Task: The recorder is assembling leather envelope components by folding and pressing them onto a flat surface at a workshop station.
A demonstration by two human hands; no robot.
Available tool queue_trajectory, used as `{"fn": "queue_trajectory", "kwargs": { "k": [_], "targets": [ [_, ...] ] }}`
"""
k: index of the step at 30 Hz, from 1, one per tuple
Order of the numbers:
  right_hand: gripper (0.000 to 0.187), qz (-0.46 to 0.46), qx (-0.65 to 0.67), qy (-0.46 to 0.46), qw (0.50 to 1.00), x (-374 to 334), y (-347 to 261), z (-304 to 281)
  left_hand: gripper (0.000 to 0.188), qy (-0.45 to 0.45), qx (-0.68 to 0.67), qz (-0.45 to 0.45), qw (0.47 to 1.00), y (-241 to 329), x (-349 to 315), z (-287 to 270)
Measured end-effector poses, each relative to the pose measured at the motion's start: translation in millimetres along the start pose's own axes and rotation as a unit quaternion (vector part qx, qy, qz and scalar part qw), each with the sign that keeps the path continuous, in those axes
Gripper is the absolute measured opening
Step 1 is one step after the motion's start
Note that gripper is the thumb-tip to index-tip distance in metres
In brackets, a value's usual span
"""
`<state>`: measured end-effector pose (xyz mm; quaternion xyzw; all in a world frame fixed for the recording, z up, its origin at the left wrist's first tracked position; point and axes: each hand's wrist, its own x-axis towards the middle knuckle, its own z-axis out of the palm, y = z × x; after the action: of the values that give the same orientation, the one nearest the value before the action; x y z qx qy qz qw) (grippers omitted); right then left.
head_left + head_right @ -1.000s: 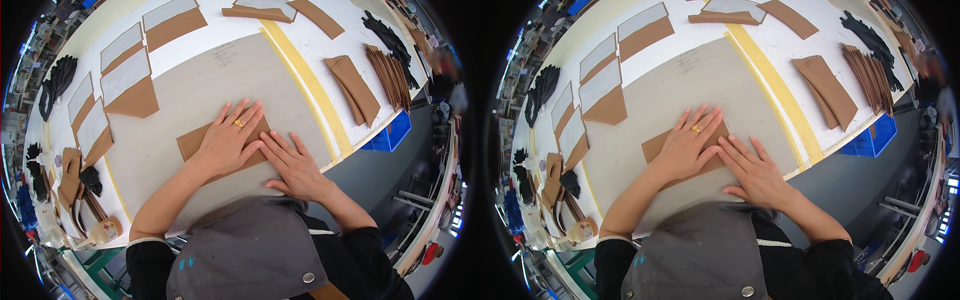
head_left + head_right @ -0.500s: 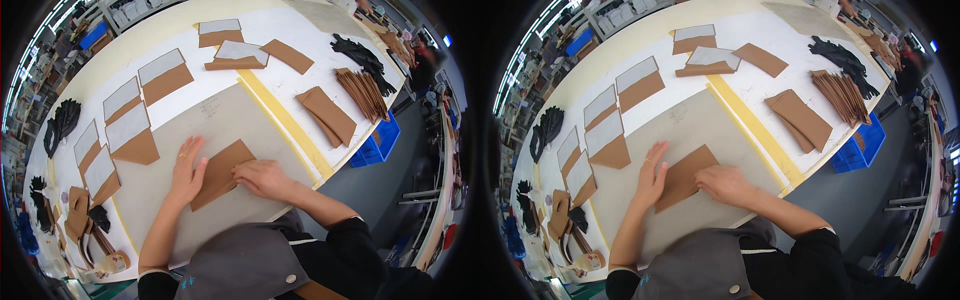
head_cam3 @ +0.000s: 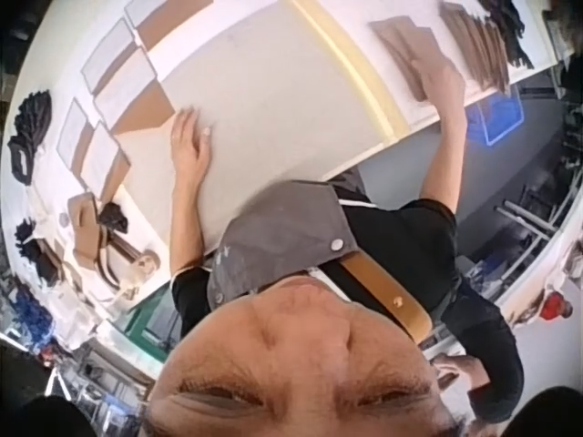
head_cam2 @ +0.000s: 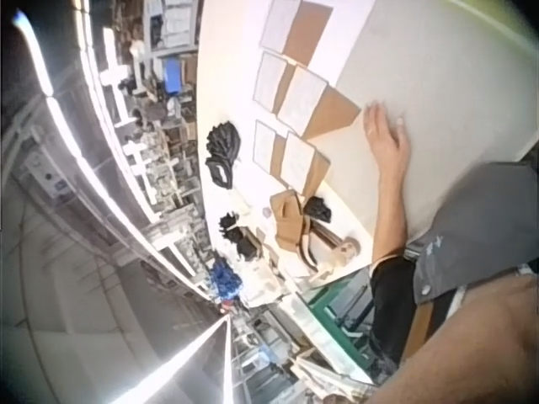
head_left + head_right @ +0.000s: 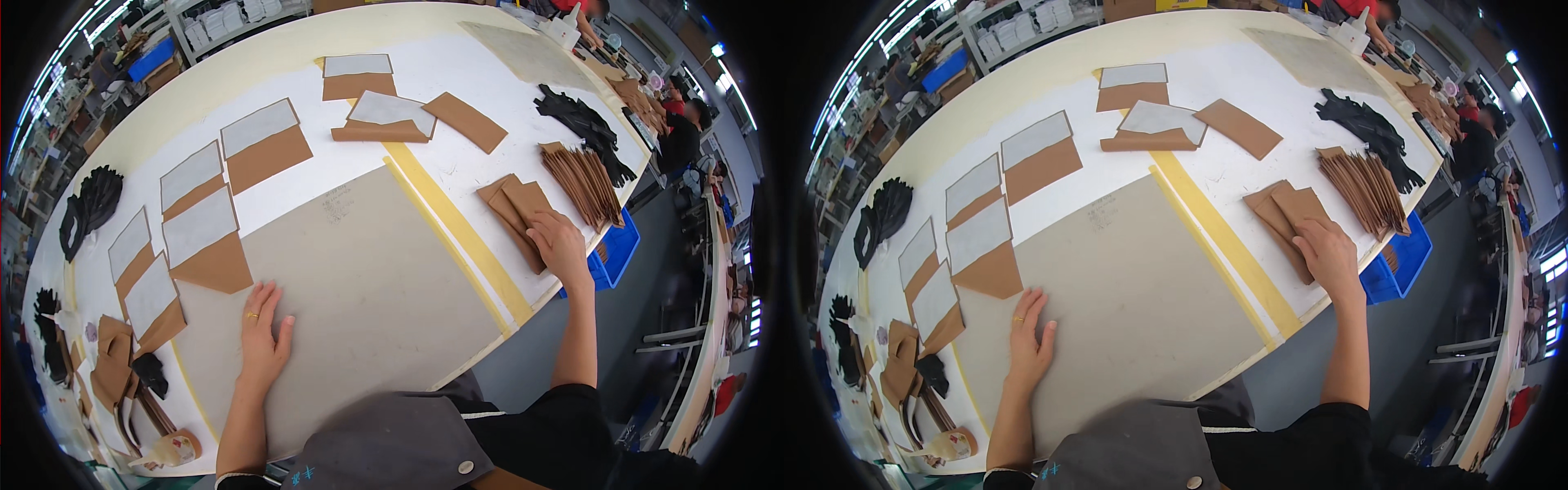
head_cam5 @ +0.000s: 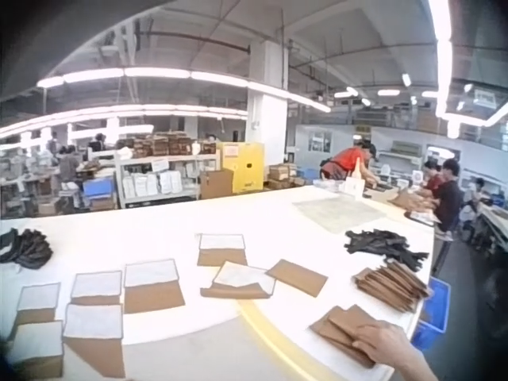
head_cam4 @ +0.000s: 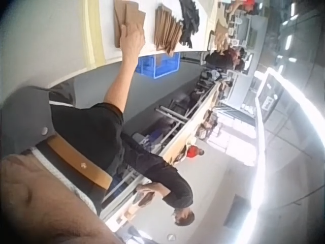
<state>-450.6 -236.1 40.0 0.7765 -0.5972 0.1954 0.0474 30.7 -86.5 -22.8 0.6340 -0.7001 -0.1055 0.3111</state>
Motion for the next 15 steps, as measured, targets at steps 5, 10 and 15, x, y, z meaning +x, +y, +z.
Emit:
{"fn": "queue_trajectory", "kwargs": {
  "k": [5, 10, 15],
  "targets": [
    [0.018, 0.034, 0.085, -0.029, 0.995, 88.5, -51.7, 40.2, 0.044, 0.003, 0.036, 0.0, 0.999, -3.8, -9.2, 1.2],
    [0.021, 0.039, -0.011, 0.042, 0.998, 172.5, 0.9, 134.5, 0.043, -0.008, 0.018, 0.017, 1.0, 0.7, -1.5, 4.7],
    [0.017, 0.078, -0.055, 0.065, 0.993, 207.2, 25.8, 163.3, 0.041, -0.007, 0.025, -0.031, 0.999, -1.4, -8.4, 3.5]
  ]
}}
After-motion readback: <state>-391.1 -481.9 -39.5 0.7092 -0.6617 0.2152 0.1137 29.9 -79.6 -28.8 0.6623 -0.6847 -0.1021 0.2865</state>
